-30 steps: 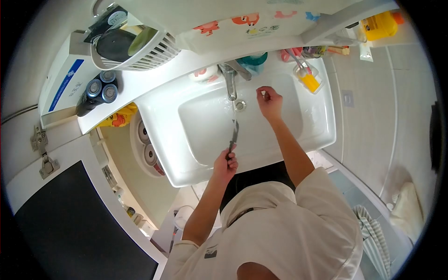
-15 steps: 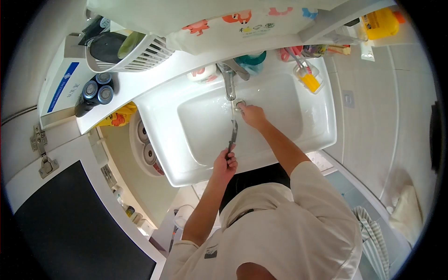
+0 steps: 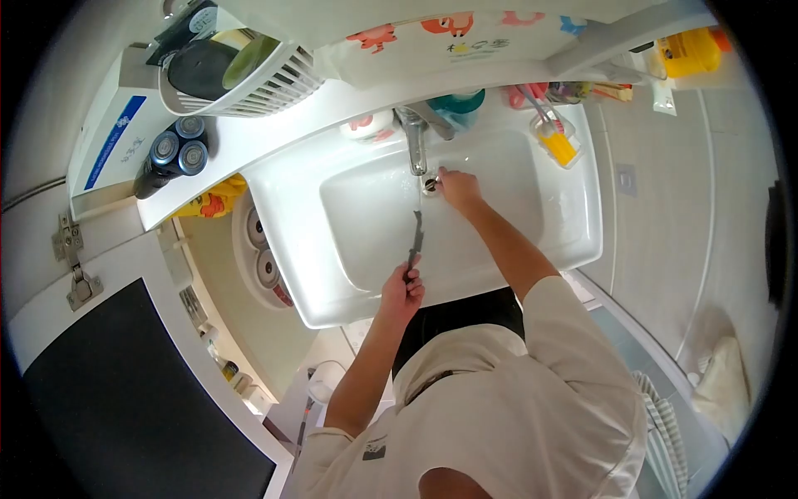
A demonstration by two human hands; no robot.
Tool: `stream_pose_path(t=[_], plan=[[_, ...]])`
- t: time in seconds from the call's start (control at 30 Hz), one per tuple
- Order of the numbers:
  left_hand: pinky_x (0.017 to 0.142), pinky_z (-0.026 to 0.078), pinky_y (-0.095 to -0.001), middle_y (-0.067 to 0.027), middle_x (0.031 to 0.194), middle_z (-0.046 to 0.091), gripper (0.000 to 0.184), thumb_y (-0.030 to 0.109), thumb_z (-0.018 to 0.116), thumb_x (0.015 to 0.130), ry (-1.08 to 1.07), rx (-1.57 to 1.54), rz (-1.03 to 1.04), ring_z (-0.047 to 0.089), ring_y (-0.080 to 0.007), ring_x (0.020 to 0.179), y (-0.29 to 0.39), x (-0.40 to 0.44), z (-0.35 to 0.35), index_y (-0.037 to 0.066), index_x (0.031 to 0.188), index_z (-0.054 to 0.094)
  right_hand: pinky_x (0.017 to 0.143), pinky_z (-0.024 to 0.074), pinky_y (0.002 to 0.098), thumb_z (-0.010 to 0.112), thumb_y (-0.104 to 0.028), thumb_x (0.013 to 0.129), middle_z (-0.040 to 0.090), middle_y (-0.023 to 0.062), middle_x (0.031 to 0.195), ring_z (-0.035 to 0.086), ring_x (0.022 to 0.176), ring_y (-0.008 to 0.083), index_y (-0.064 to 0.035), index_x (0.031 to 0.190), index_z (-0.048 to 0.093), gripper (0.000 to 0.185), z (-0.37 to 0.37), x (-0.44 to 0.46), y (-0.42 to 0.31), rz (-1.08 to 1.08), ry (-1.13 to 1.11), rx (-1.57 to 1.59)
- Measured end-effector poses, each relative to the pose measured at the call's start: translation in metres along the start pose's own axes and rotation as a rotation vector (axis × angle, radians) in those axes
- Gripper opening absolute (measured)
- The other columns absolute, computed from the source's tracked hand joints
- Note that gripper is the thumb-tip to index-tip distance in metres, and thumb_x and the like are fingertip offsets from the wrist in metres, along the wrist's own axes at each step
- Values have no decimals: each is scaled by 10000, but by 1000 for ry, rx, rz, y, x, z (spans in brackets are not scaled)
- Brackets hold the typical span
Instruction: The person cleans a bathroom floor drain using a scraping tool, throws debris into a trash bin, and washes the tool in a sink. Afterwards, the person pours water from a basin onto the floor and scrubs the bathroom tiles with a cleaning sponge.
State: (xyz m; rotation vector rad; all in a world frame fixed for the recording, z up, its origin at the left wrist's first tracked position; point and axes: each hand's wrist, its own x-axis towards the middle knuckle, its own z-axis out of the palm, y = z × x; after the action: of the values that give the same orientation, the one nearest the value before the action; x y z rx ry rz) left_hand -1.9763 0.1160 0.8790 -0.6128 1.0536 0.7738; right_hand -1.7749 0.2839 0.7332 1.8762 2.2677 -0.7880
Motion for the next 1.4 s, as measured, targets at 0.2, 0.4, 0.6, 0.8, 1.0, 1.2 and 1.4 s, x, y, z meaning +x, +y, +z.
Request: stream_pose_path(t=[0.2, 0.4, 0.6, 0.8, 1.0, 1.2, 1.4], plan=[[502, 320, -205, 58, 741, 443, 309, 240, 428, 1069, 0, 45, 2, 355, -55, 571, 0, 5, -1, 71, 1266, 597, 694, 539, 454, 614, -359, 955, 721, 126, 895, 702, 844, 301, -56, 899, 713, 323, 9, -14, 17, -19, -227, -61], [462, 306, -190, 55, 726, 471, 313, 243, 448, 1066, -4, 20, -10, 360, -53, 561, 0, 11, -1, 57, 1268, 599, 588, 417, 350, 603, -330, 982, 542, 27, 708, 505, 641, 152, -55, 823, 626, 318, -27, -24, 0, 138, -440, 868], [467, 311, -194, 49, 730, 475, 318, 242, 442, 1067, -18, 31, -6, 363, -56, 563, 4, 8, 7, 58, 1283, 586, 531, 323, 283, 577, -310, 1020, 431, -23, 627, 394, 565, 88, -102, 762, 521, 335, -90, -63, -5, 224, -120, 1562], [468, 308, -198, 49, 718, 461, 324, 235, 451, 1061, -40, 74, 12, 361, -62, 561, 8, -24, 22, 39, 1285, 580, 527, 294, 267, 554, -336, 1038, 394, -51, 622, 369, 553, 76, -114, 752, 500, 365, -152, -95, -36, 294, 54, 1666], [510, 315, -201, 55, 742, 432, 317, 237, 425, 1072, -166, 116, 10, 354, -59, 577, 13, -69, 32, 59, 1286, 578, 540, 298, 266, 525, -378, 1042, 361, -37, 626, 349, 555, 94, -112, 752, 486, 395, -192, -90, -81, 344, 144, 1537], [503, 307, -199, 66, 741, 432, 337, 250, 442, 1067, -223, 132, 37, 355, -47, 569, 14, -117, 36, 55, 1312, 567, 537, 318, 270, 520, -396, 1030, 432, -27, 648, 399, 571, 89, -90, 732, 524, 427, -206, -70, -107, 341, 215, 1493], [498, 302, -196, 70, 735, 427, 389, 271, 464, 1061, -249, 162, 117, 349, -41, 562, 19, -140, 34, 46, 1368, 542, 537, 333, 270, 514, -301, 968, 465, -14, 663, 430, 592, 95, -77, 728, 538, 329, -204, -53, -112, 328, 405, 1464]])
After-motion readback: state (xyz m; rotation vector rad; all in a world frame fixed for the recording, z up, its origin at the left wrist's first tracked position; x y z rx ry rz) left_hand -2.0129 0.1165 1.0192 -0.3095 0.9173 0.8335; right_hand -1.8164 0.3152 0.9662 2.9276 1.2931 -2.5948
